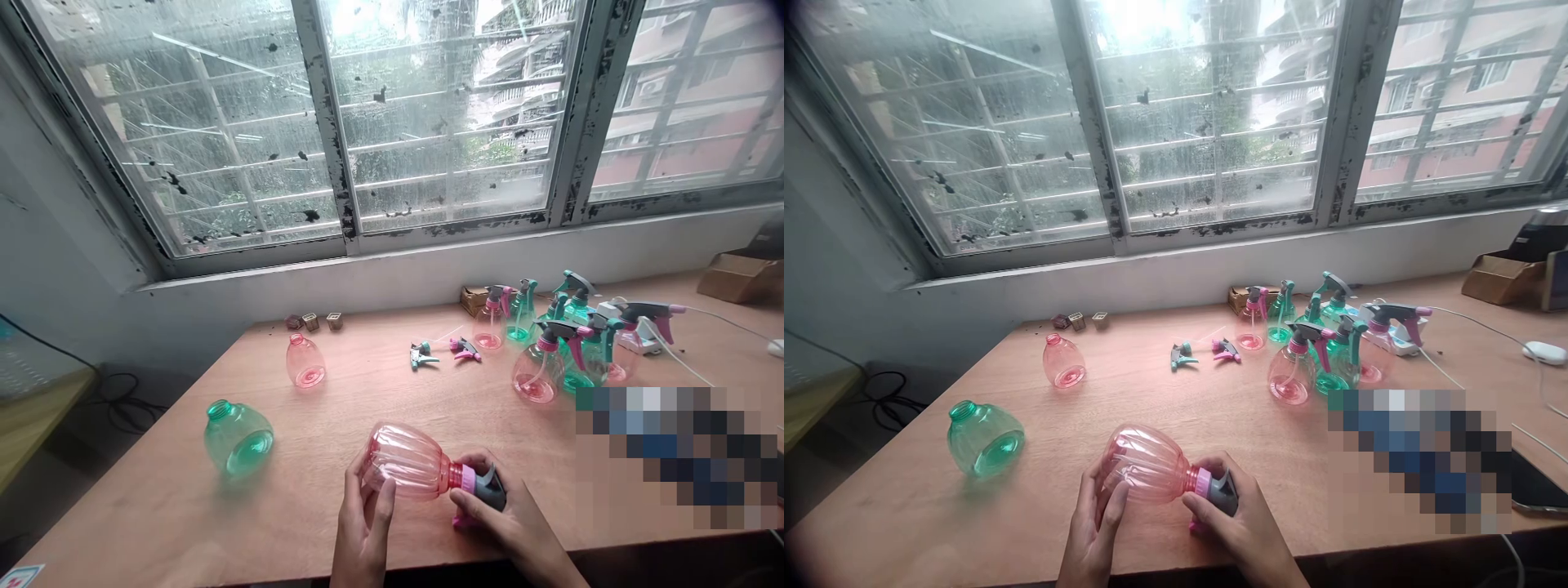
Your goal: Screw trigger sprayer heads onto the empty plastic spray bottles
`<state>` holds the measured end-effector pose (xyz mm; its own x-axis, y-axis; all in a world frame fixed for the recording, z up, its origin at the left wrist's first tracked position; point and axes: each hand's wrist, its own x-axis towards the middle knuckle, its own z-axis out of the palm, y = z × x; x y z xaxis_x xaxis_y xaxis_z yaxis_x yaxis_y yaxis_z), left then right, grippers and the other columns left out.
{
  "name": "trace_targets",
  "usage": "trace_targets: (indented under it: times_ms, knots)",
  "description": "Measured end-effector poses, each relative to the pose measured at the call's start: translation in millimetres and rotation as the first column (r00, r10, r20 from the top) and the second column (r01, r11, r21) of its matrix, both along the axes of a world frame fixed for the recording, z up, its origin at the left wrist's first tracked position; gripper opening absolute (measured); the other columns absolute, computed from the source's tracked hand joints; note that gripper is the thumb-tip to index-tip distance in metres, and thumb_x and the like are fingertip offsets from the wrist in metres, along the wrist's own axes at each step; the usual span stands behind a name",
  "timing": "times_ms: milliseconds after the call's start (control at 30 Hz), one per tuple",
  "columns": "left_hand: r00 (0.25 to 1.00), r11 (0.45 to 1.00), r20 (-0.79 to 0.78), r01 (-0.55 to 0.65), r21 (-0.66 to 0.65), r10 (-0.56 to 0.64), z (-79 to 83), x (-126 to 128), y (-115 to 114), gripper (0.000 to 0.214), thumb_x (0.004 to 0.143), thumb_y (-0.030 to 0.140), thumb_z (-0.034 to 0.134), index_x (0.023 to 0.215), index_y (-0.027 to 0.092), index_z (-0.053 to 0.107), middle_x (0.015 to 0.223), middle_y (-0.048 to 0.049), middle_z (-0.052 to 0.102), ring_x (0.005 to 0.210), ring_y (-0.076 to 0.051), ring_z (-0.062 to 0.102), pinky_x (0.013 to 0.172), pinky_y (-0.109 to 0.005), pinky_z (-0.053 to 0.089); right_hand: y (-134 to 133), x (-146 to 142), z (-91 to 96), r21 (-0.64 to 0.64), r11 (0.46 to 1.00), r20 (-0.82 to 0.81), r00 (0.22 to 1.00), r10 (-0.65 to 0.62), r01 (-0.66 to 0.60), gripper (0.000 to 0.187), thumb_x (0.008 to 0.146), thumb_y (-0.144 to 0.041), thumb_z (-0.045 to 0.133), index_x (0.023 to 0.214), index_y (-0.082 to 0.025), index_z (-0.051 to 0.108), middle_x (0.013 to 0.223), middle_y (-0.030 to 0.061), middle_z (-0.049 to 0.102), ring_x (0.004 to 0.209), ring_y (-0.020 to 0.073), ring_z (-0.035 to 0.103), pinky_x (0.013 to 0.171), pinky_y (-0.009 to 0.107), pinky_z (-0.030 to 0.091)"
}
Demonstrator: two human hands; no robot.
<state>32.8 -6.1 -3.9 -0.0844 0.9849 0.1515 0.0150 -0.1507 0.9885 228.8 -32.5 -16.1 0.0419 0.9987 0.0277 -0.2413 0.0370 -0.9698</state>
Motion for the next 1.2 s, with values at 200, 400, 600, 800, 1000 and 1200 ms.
trace_targets:
  times_ms: [200,400,600,800,1000,1200]
  knots:
    - [1.0,1.0,-0.003,0.029,-0.008,-0.029,1.7,0,0,0.06,0.091,0.056,0.064,0.138,0.02,0.052,0.14,-0.0149,0.066,0.133,-0.034,0.06,0.108,-0.041,0.05,0,0,0.3,-0.006,1.0,0.007,1.0,-0.013,0.013,0.041,0.079,-0.05,0.086,0.099,-0.019,0.07,0.083,0.0007,0.067,0.07,0.0178,0.065,0.065,0.034,0.064]
    - [1.0,1.0,0.007,-0.016,0.012,0.016,3.5,1,0,0.057,0.088,0.055,0.067,0.131,0.02,0.056,0.14,-0.0142,0.065,0.135,-0.035,0.058,0.113,-0.045,0.045,1,-1,1.6,0.022,1.0,0.025,1.0,-0.014,0.014,0.041,0.08,-0.051,0.085,0.099,-0.018,0.069,0.082,0.0005,0.067,0.068,0.0177,0.065,0.066,0.035,0.064]
    - [0.993,1.0,0.122,-0.004,-0.013,0.005,3.3,1,0,0.062,0.08,0.057,0.074,0.129,0.023,0.056,0.14,-0.0145,0.066,0.132,-0.034,0.06,0.109,-0.043,0.049,0,-2,-0.4,0.008,1.0,0.018,1.0,-0.022,0.022,0.042,0.077,-0.051,0.087,0.097,-0.019,0.068,0.081,0.0008,0.068,0.07,0.0192,0.067,0.066,0.035,0.064]
    - [0.99,0.995,0.136,-0.027,-0.1,0.041,-0.8,1,6,0.07,0.07,0.055,0.085,0.123,0.021,0.054,0.122,-0.0152,0.074,0.117,-0.035,0.07,0.105,-0.047,0.051,1,-2,2.6,0.056,0.998,0.061,0.998,-0.01,0.006,0.038,0.08,-0.049,0.085,0.095,-0.019,0.068,0.081,0.0004,0.067,0.068,0.0181,0.066,0.066,0.035,0.064]
    - [0.994,0.999,0.107,0.041,-0.027,-0.038,-9.1,-3,5,0.077,0.071,0.051,0.086,0.136,0.024,0.056,0.144,-0.0129,0.064,0.137,-0.036,0.056,0.119,-0.047,0.04,4,0,-2.1,0.042,0.999,0.009,1.0,-0.014,0.013,0.039,0.079,-0.049,0.085,0.094,-0.019,0.067,0.073,-0.0013,0.068,0.062,0.017,0.066,0.062,0.032,0.062]
    - [0.999,0.999,0.037,0.022,0.03,-0.023,-25.1,-7,8,0.076,0.074,0.055,0.083,0.142,0.031,0.059,0.145,-0.0059,0.065,0.131,-0.035,0.063,0.115,-0.042,0.046,5,1,-6.1,0.033,0.998,-0.006,0.998,-0.059,0.059,0.046,0.077,-0.052,0.087,0.099,-0.017,0.066,0.068,-0.0002,0.071,0.06,0.0189,0.068,0.058,0.031,0.059]
